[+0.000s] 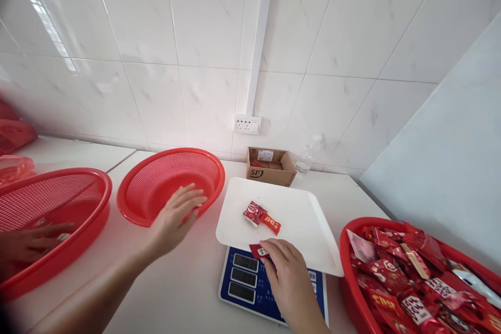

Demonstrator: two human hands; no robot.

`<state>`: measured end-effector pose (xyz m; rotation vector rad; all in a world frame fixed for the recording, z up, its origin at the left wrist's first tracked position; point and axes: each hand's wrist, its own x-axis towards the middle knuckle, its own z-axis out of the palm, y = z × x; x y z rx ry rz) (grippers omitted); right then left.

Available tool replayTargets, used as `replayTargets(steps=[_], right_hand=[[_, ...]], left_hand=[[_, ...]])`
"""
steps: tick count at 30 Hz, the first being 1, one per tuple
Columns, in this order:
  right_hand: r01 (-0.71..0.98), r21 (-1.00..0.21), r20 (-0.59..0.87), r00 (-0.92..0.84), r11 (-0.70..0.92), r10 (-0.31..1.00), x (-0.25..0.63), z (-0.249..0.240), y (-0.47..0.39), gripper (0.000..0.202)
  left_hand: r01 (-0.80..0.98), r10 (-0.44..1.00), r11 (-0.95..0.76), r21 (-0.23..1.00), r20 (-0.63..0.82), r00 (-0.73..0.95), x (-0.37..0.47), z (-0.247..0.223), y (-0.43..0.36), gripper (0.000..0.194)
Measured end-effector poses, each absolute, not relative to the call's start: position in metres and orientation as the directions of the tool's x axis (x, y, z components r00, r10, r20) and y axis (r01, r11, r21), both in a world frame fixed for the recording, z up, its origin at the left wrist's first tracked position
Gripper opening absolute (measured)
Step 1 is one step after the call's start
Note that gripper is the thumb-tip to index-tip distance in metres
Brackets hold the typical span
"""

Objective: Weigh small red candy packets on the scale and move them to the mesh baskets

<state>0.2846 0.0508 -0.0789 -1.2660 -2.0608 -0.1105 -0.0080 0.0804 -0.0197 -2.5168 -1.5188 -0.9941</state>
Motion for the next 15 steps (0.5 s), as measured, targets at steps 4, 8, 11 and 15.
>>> replayTargets(steps=[4, 8, 11, 15], right_hand=[[0.728, -0.375, 0.628, -0.256, 0.574, 0.735, 0.271, -0.058, 0.041, 0.023], [0.630, -0.491, 0.598, -0.258, 0.602, 0.759, 0.255, -0.042, 0.028, 0.021], [0.600, -0.517, 0.585, -0.273, 0.611, 0.764, 0.246, -0.037, 0.023, 0.018], [0.564, -0.501, 0.600, -0.321, 0.656, 0.733, 0.236, -0.038, 0.022, 0.013]], left_hand=[[0.529, 0.653, -0.756, 0.386, 0.500, 0.568, 0.037, -0.026, 0.056, 0.038], [0.377, 0.656, -0.743, 0.554, 0.489, 0.575, 0.065, -0.031, 0.042, 0.046], [0.355, 0.750, -0.641, 0.681, 0.456, 0.479, 0.070, -0.031, 0.038, 0.028], [0.353, 0.800, -0.588, 0.728, 0.457, 0.389, 0.063, -0.025, 0.036, 0.010]])
